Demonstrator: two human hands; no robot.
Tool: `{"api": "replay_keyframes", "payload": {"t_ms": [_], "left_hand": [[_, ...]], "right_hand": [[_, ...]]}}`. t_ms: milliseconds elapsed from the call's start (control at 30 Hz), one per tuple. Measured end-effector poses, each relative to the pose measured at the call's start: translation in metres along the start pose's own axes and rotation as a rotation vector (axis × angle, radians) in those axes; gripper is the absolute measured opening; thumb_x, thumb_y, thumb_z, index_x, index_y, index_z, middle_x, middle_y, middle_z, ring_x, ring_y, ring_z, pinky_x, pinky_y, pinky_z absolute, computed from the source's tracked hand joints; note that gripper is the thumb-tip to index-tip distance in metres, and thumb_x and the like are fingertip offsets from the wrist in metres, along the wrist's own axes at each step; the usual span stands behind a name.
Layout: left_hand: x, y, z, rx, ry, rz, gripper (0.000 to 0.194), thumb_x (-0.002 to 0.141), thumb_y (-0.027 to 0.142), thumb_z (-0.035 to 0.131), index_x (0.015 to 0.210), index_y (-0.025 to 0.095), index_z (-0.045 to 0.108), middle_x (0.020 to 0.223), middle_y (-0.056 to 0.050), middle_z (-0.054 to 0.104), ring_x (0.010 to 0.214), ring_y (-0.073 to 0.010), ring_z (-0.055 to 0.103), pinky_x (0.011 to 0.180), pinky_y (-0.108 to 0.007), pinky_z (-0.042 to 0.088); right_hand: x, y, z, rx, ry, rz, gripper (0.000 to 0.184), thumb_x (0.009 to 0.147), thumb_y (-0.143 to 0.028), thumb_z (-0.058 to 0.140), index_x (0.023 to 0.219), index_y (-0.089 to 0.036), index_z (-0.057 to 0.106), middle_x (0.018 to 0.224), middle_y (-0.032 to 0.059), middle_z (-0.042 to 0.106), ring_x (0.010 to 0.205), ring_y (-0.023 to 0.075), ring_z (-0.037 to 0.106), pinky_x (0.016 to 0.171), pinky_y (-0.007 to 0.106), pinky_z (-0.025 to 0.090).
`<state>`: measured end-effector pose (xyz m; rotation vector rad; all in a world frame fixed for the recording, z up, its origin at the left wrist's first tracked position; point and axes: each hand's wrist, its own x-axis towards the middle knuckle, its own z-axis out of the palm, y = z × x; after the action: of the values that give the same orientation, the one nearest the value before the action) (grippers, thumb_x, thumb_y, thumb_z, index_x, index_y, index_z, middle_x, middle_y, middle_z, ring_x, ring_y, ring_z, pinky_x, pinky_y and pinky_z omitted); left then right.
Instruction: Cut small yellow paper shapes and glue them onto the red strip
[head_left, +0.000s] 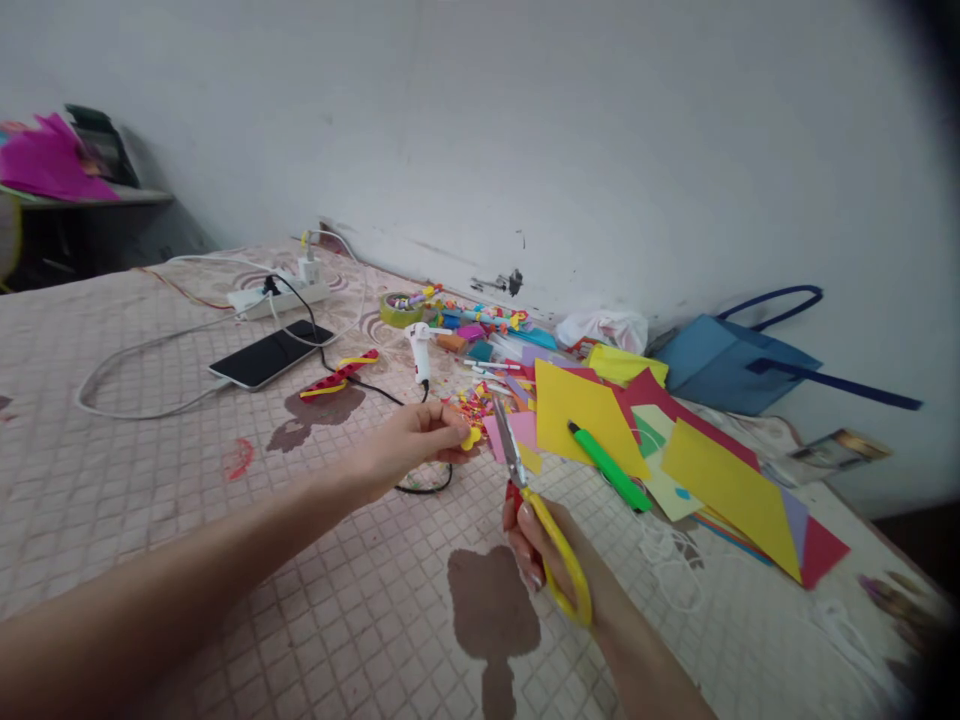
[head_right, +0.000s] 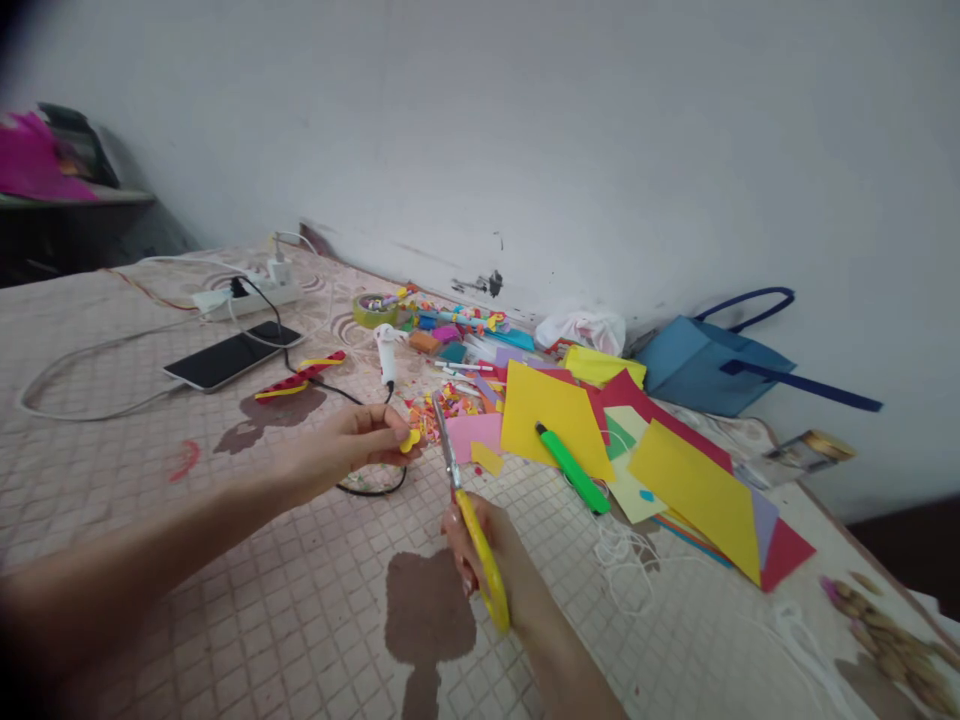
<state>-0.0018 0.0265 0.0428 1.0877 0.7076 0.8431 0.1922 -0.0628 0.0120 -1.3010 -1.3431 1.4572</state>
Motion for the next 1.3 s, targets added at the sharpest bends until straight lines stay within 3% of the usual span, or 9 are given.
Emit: {"api": "replay_keyframes", "payload": {"t_ms": [100,267,500,667,900,1033,1300], "left_hand": [[-0.005,-0.01,0.01,0.073,0.005,-0.051,0.021,0.07,0.031,0.069,0.071,0.014,0.057,0.067,0.0,0.062,0.063,-0.0092,0.059,0.066,-0.023,0.045],[-0.012,-0.02,0.021,0.173,-0.039,-0.003,0.019,0.074,0.031,0.064,0.072,0.014,0.056,0.057,0.004,0.053,0.051,-0.0065,0.048,0.051,-0.019,0.037],[-0.017,-0.024,0.028,0.074,-0.058,-0.101,0.023,0.073,0.033,0.066,0.076,0.014,0.053,0.063,0.001,0.06,0.057,-0.0088,0.055,0.058,-0.022,0.042],[-0.018,-0.028,0.03,0.04,-0.021,-0.089,0.023,0.072,0.033,0.067,0.075,0.014,0.054,0.066,0.0,0.061,0.062,-0.0102,0.057,0.062,-0.024,0.044],[-0.022,-0.031,0.035,0.087,-0.009,-0.086,0.019,0.072,0.03,0.067,0.075,0.014,0.057,0.068,0.001,0.059,0.062,-0.0092,0.055,0.062,-0.023,0.045],[-0.022,-0.032,0.034,0.137,-0.058,-0.117,0.022,0.072,0.032,0.067,0.075,0.013,0.058,0.067,0.0,0.06,0.059,-0.0095,0.055,0.06,-0.024,0.045],[-0.017,-0.026,0.027,0.263,-0.133,-0.081,0.024,0.071,0.034,0.068,0.07,0.014,0.055,0.056,0.002,0.057,0.051,-0.0085,0.053,0.051,-0.02,0.041]], "right_hand": [[0.003,-0.003,0.001,0.074,0.042,-0.047,0.038,0.079,-0.054,0.054,0.069,-0.019,0.043,0.053,-0.0084,0.038,0.037,0.0038,0.03,0.036,0.017,0.032],[0.005,-0.007,0.005,0.106,0.166,-0.114,0.028,0.071,-0.04,0.066,0.076,-0.019,0.048,0.053,-0.0079,0.044,0.039,0.0057,0.036,0.038,0.018,0.034],[0.005,-0.004,0.011,0.089,0.224,-0.123,0.022,0.07,-0.031,0.066,0.082,-0.019,0.051,0.063,-0.0054,0.052,0.042,0.006,0.041,0.038,0.017,0.036],[0.003,-0.005,0.011,0.089,0.268,-0.128,0.024,0.07,-0.03,0.066,0.084,-0.02,0.049,0.072,-0.0031,0.057,0.044,0.0063,0.043,0.039,0.018,0.037],[0.003,-0.012,0.015,0.073,0.301,-0.097,0.021,0.069,-0.029,0.064,0.081,-0.02,0.049,0.068,-0.0041,0.052,0.048,0.0077,0.044,0.041,0.018,0.037],[0.005,-0.012,0.011,0.049,0.304,-0.107,0.02,0.07,-0.028,0.062,0.081,-0.019,0.049,0.071,-0.0032,0.053,0.047,0.0067,0.043,0.04,0.019,0.036],[0.005,-0.012,0.009,-0.053,0.253,-0.071,0.016,0.068,-0.024,0.061,0.077,-0.019,0.048,0.058,-0.007,0.047,0.041,0.0059,0.04,0.037,0.018,0.034]]}}
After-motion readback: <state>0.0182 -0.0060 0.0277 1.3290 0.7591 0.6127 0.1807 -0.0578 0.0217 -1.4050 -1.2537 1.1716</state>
